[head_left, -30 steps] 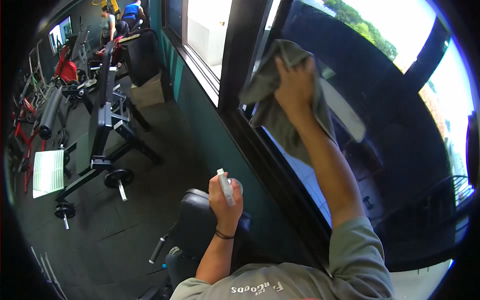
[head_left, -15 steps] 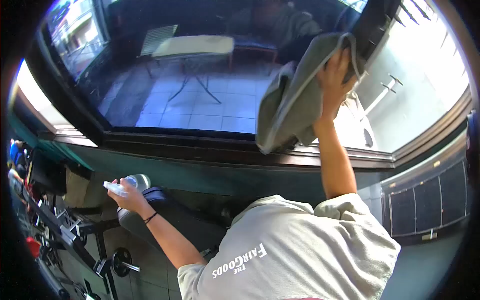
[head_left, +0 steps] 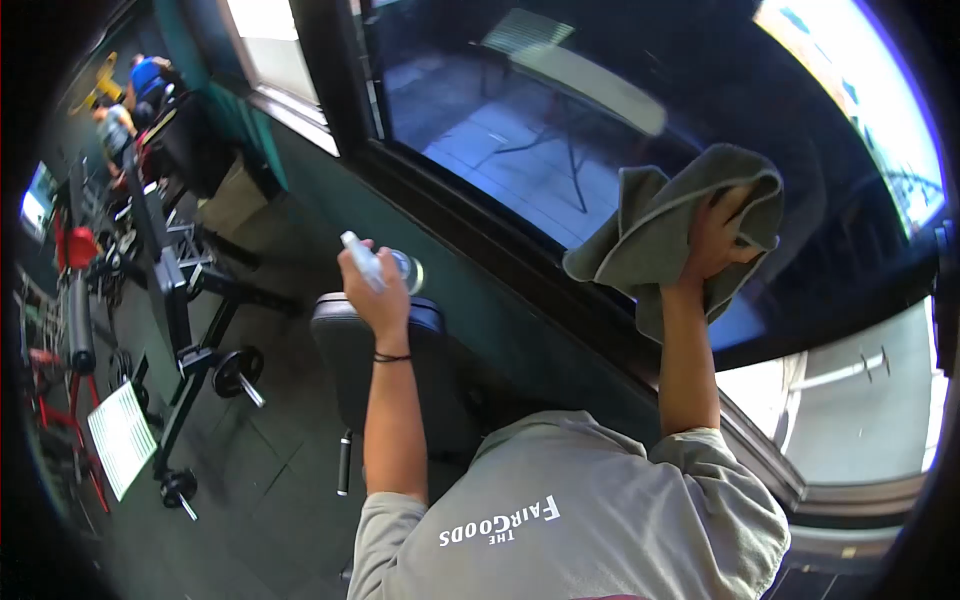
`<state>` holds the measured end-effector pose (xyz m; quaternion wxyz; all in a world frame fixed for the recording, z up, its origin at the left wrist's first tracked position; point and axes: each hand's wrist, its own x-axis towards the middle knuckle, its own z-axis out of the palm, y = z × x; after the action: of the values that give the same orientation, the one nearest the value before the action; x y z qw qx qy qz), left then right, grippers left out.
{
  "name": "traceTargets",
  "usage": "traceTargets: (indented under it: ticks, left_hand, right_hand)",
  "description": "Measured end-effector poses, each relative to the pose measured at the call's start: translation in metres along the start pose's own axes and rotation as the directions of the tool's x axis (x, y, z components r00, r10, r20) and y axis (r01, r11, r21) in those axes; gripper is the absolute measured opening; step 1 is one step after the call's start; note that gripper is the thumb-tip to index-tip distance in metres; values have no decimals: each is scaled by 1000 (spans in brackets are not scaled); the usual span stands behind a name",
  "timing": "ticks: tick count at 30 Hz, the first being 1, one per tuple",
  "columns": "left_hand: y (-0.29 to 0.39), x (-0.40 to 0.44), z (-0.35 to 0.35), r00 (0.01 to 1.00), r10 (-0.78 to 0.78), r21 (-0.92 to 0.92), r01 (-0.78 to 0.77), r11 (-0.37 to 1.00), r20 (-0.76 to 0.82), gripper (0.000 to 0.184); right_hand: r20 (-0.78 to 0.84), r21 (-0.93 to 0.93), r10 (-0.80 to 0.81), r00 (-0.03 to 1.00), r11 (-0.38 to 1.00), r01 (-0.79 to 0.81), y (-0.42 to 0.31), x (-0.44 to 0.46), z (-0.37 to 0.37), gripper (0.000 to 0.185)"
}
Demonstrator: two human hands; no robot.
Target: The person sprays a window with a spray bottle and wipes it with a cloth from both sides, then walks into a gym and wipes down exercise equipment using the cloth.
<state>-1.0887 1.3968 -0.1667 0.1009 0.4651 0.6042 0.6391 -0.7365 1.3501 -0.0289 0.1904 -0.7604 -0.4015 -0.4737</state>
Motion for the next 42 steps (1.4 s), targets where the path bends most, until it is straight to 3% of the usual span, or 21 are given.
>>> traceTargets:
  ticks: [3,6,10,11,12,14,17,18,20,21,25,30,31,33,35,36,37,39,42]
  left_hand:
    - [-6,-3,2,1000,2,-65,-3,998,-5,24]
    - [-5,-2,1,1000,18,-55,-18,998,-8,23]
    - [0,5,2,999,-30,32,30,999,-15,23]
    - [2,6,1,999,22,66,-20,998,-23,22]
    - [2,6,2,1000,-25,88,26,996,-16,24]
    - [3,7,3,999,-28,100,29,995,-20,26]
    - [6,8,1,1000,-25,118,26,993,-8,28]
    - [4,6,1,1000,-29,116,30,993,-11,28]
    - [3,6,3,1000,-23,101,25,995,-21,28]
    - [3,6,2,1000,-15,94,17,995,-20,28]
    - [-1,1,2,1000,2,83,1,997,-30,28]
    - [-5,5,6,997,-71,-59,71,996,5,25]
    - [-15,7,9,1000,-25,-49,25,998,3,24]
    - [-21,5,7,1000,13,-16,-13,1000,10,23]
    - [-14,0,4,1000,12,1,-12,1000,3,24]
    - [-13,4,5,1000,8,-1,-8,1000,-21,25]
    - [-6,2,4,999,-41,-18,41,999,-22,26]
    - [-15,5,9,1000,12,61,-11,998,-16,27]
    - [-27,9,10,1000,13,74,-12,997,-17,28]
  right_hand:
    - [-54,-29,-145,988,989,144,-82,40,-14,71]
    - [7,-114,-292,957,950,291,-177,77,-3,68]
    - [-66,99,-443,894,889,448,-325,109,2,64]
    - [-94,303,-433,896,845,440,-362,113,9,60]
    - [-111,494,-418,902,764,415,-398,116,20,56]
    - [-322,449,-471,821,688,570,-467,109,74,54]
    - [-363,606,-420,831,571,554,-516,77,109,54]
    - [-297,430,-549,781,653,623,-515,55,114,56]
    - [-93,30,-733,674,674,738,-495,13,115,60]
    - [-35,197,-799,600,583,788,-488,-10,140,61]
    - [-100,190,-760,642,619,762,-395,-45,133,67]
    - [-20,285,-566,824,787,548,-221,-18,59,81]
    - [-12,312,-504,864,819,482,-183,-13,55,83]
    - [66,401,-428,902,839,368,-94,1,13,63]
    - [189,276,-257,948,940,200,-16,-6,-21,66]
    - [257,90,-112,960,992,92,11,-9,-32,80]
    - [209,32,-88,974,996,83,43,-19,-38,73]
    - [198,-49,-63,978,996,75,99,-52,-33,64]
    - [311,-210,-72,948,967,143,152,-138,26,62]
